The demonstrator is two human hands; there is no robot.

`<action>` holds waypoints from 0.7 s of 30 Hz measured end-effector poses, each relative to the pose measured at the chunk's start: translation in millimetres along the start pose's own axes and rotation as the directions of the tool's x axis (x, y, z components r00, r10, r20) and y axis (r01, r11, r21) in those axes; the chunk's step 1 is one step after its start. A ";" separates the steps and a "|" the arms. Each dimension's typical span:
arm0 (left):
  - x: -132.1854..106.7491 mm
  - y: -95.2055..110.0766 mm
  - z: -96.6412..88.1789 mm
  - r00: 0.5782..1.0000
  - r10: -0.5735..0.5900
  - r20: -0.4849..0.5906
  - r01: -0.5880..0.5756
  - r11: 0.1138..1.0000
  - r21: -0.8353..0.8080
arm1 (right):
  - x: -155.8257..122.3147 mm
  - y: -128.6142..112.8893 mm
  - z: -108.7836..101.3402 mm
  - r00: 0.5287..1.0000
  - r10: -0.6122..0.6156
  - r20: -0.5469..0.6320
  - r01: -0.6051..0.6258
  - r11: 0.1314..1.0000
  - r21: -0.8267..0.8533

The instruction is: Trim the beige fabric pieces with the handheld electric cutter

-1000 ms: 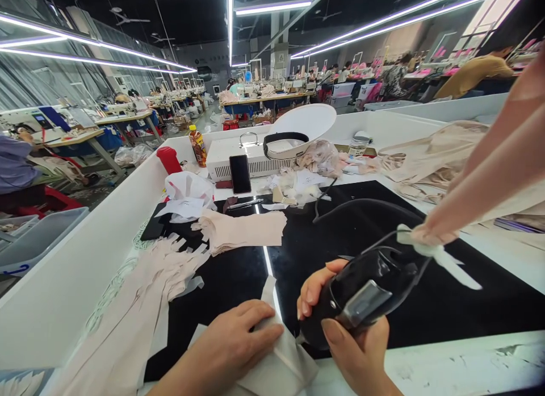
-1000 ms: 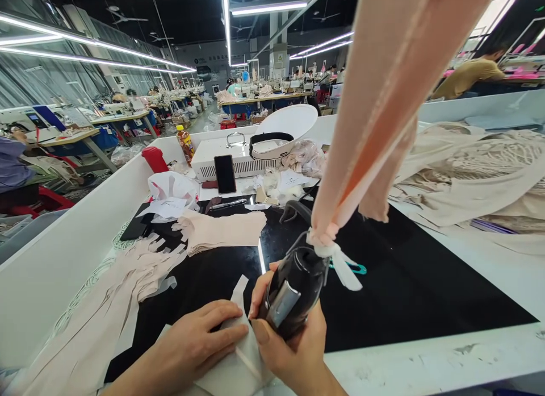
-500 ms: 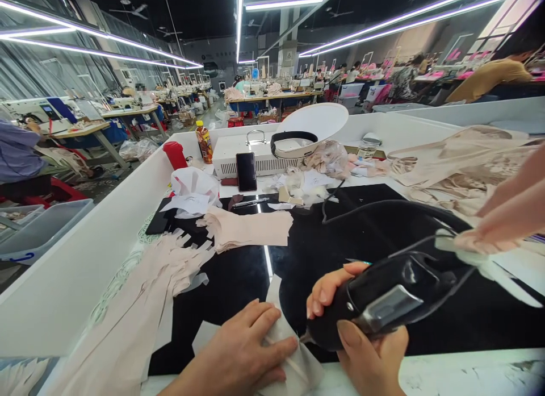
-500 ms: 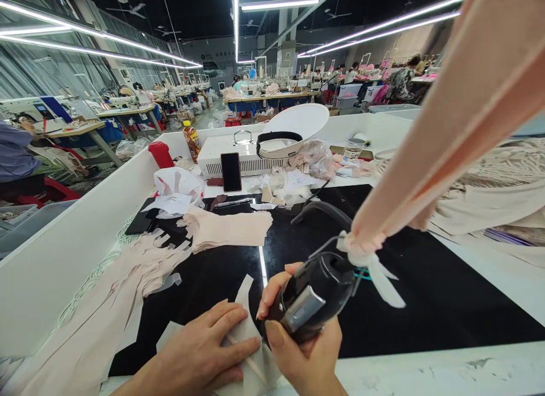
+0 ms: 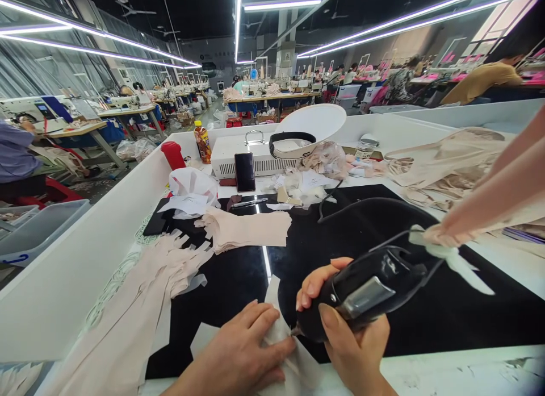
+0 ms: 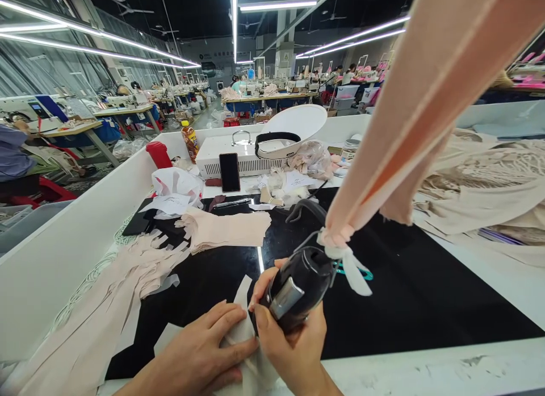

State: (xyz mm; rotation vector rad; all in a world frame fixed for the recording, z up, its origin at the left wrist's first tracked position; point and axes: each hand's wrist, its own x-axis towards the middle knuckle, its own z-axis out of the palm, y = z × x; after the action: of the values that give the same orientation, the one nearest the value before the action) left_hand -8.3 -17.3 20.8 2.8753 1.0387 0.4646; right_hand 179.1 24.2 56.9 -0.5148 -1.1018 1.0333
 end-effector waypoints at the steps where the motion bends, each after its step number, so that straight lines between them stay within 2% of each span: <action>1: -0.4 0.0 1.2 1.000 -0.003 -0.003 0.003 1.000 -0.003 | 0.1 0.0 0.0 1.000 0.006 -0.003 -0.006 1.000 0.003; 8: 0.2 0.7 5.8 0.999 -0.019 -0.035 0.019 1.000 0.007 | 3.6 5.2 1.0 1.000 0.003 0.002 -0.003 0.998 0.070; 12: 2.0 1.4 2.4 0.999 -0.028 -0.038 0.028 1.000 -0.002 | 2.9 10.8 2.9 1.000 0.015 0.012 -0.016 0.998 0.059; 14: 0.9 2.8 6.2 0.998 -0.028 -0.048 0.028 1.000 0.008 | 2.6 11.5 3.6 1.000 0.019 0.007 -0.020 0.999 0.039; 18: -5.6 8.1 24.3 0.986 0.010 -0.165 0.010 0.993 0.120 | 3.2 8.0 3.9 1.000 0.016 -0.001 -0.016 1.000 0.007; 21: -6.7 11.7 24.5 0.974 0.027 -0.225 0.011 0.986 0.167 | 3.2 5.0 2.4 1.000 0.000 0.013 0.000 1.000 0.012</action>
State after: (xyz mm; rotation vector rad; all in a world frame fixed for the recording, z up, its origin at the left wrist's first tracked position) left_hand 1.2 -29.2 -2.6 3.0290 1.1492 0.7563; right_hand 175.1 29.0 55.5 -0.4989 -1.1063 1.0445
